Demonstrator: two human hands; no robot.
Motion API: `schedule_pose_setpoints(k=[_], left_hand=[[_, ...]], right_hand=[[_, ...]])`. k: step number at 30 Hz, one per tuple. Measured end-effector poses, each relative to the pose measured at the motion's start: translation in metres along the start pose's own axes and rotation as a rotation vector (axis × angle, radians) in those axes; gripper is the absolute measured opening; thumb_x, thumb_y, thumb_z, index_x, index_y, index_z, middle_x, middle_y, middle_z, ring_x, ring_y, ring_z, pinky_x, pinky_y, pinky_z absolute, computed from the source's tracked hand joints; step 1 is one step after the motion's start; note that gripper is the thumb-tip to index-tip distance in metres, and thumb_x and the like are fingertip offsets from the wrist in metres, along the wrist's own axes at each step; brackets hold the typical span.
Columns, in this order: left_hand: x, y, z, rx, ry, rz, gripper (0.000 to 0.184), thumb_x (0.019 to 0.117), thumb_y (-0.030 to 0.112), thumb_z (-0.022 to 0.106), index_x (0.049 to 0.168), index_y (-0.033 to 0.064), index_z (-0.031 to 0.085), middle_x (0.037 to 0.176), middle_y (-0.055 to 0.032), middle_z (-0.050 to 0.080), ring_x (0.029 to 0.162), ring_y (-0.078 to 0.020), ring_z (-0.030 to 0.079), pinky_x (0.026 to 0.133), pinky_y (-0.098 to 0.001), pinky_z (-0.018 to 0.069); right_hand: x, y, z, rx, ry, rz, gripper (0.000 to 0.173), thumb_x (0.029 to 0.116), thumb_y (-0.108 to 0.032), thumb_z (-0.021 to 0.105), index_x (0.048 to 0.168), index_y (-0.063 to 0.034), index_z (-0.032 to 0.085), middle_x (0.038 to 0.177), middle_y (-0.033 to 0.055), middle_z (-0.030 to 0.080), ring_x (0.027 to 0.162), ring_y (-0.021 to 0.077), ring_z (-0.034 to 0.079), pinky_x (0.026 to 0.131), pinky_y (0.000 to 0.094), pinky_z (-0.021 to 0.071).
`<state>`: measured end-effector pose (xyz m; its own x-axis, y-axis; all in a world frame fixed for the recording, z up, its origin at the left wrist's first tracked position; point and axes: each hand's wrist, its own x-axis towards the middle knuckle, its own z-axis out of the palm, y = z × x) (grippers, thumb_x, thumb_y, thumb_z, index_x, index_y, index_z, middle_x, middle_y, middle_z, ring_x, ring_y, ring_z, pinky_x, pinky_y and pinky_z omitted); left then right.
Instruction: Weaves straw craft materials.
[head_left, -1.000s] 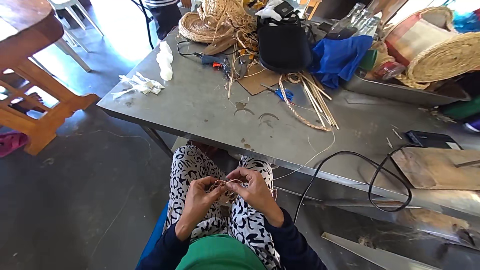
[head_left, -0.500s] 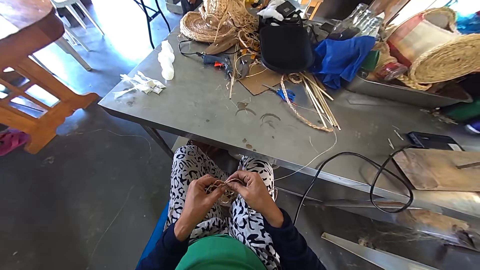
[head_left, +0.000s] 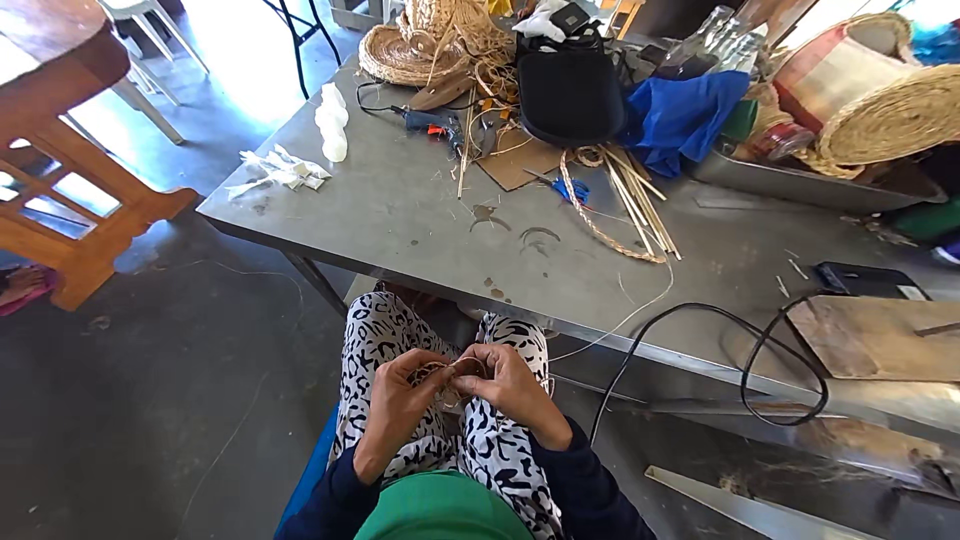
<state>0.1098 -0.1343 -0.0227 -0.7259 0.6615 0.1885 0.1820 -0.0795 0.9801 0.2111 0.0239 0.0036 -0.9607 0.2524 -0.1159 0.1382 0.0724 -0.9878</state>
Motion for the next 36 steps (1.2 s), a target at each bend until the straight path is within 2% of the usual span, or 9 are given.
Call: schedule_pose_setpoints(k=[5, 9, 13, 18, 26, 29, 33, 36], left_hand=[[0.002, -0.003, -0.002, 0.039, -0.031, 0.035, 0.009, 0.0868, 0.011, 0.075, 0.092, 0.0036, 0.076, 0.088, 0.0027, 0.074, 0.083, 0.0018, 0.068, 0.078, -0.0162, 0.0570], [0.007, -0.004, -0.008, 0.134, -0.103, 0.154, 0.018, 0.0851, 0.011, 0.077, 0.100, 0.0006, 0.077, 0.093, -0.0027, 0.074, 0.088, 0.0010, 0.068, 0.081, -0.0148, 0.0558], [0.009, 0.000, -0.011, 0.157, -0.152, 0.121, 0.009, 0.0867, 0.010, 0.074, 0.091, 0.0021, 0.076, 0.087, -0.0010, 0.072, 0.078, 0.0038, 0.066, 0.072, -0.0118, 0.0548], [0.009, 0.004, -0.010, 0.184, -0.149, 0.065, 0.010, 0.0889, 0.011, 0.071, 0.091, 0.0025, 0.075, 0.086, 0.0003, 0.073, 0.078, 0.0043, 0.066, 0.072, -0.0122, 0.0548], [0.005, 0.006, -0.004, 0.181, -0.061, 0.021, 0.010, 0.0888, 0.011, 0.070, 0.090, 0.0022, 0.074, 0.080, 0.0017, 0.072, 0.069, 0.0053, 0.065, 0.066, -0.0119, 0.0543], [0.006, 0.005, -0.004, 0.182, -0.064, -0.001, 0.010, 0.0884, 0.012, 0.069, 0.089, 0.0028, 0.074, 0.078, 0.0029, 0.072, 0.068, 0.0060, 0.064, 0.065, -0.0117, 0.0536], [0.010, 0.005, -0.008, 0.175, -0.069, -0.064, 0.010, 0.0880, 0.013, 0.068, 0.088, 0.0046, 0.074, 0.075, 0.0050, 0.070, 0.065, 0.0054, 0.063, 0.061, -0.0131, 0.0531], [0.009, 0.004, -0.009, 0.130, -0.054, -0.076, 0.009, 0.0885, 0.012, 0.069, 0.089, 0.0044, 0.074, 0.075, 0.0054, 0.070, 0.064, 0.0042, 0.064, 0.061, -0.0137, 0.0543]], right_hand=[[0.001, 0.009, 0.005, 0.004, 0.094, -0.099, 0.006, 0.0873, -0.002, 0.065, 0.087, -0.0025, 0.071, 0.073, -0.0077, 0.067, 0.065, -0.0060, 0.060, 0.063, 0.0141, 0.0508], [0.001, 0.011, 0.005, -0.012, 0.100, -0.134, 0.006, 0.0865, -0.001, 0.064, 0.085, -0.0019, 0.070, 0.072, -0.0079, 0.065, 0.066, -0.0073, 0.058, 0.063, 0.0129, 0.0490], [0.000, 0.009, 0.003, 0.007, 0.078, -0.112, 0.007, 0.0886, 0.000, 0.065, 0.088, -0.0013, 0.072, 0.076, -0.0071, 0.068, 0.069, -0.0078, 0.060, 0.066, 0.0123, 0.0504], [-0.001, 0.008, 0.001, -0.015, 0.048, -0.121, 0.006, 0.0892, -0.002, 0.066, 0.087, -0.0008, 0.071, 0.075, -0.0068, 0.067, 0.068, -0.0077, 0.059, 0.065, 0.0124, 0.0494], [-0.001, 0.007, 0.000, -0.025, 0.041, -0.093, 0.006, 0.0894, -0.003, 0.065, 0.087, -0.0008, 0.070, 0.073, -0.0067, 0.066, 0.066, -0.0063, 0.059, 0.064, 0.0139, 0.0499], [0.001, 0.006, -0.003, -0.016, 0.011, -0.054, 0.005, 0.0905, -0.003, 0.065, 0.089, -0.0008, 0.070, 0.074, -0.0064, 0.066, 0.066, -0.0050, 0.060, 0.065, 0.0149, 0.0510], [0.001, 0.002, -0.013, 0.012, 0.018, 0.003, 0.010, 0.0936, -0.004, 0.067, 0.101, 0.0018, 0.069, 0.086, -0.0005, 0.071, 0.074, 0.0023, 0.068, 0.074, 0.0216, 0.0590], [-0.001, -0.001, -0.017, -0.004, 0.060, 0.016, 0.011, 0.0943, -0.003, 0.066, 0.103, 0.0023, 0.068, 0.086, 0.0007, 0.071, 0.074, 0.0049, 0.069, 0.074, 0.0238, 0.0605]])
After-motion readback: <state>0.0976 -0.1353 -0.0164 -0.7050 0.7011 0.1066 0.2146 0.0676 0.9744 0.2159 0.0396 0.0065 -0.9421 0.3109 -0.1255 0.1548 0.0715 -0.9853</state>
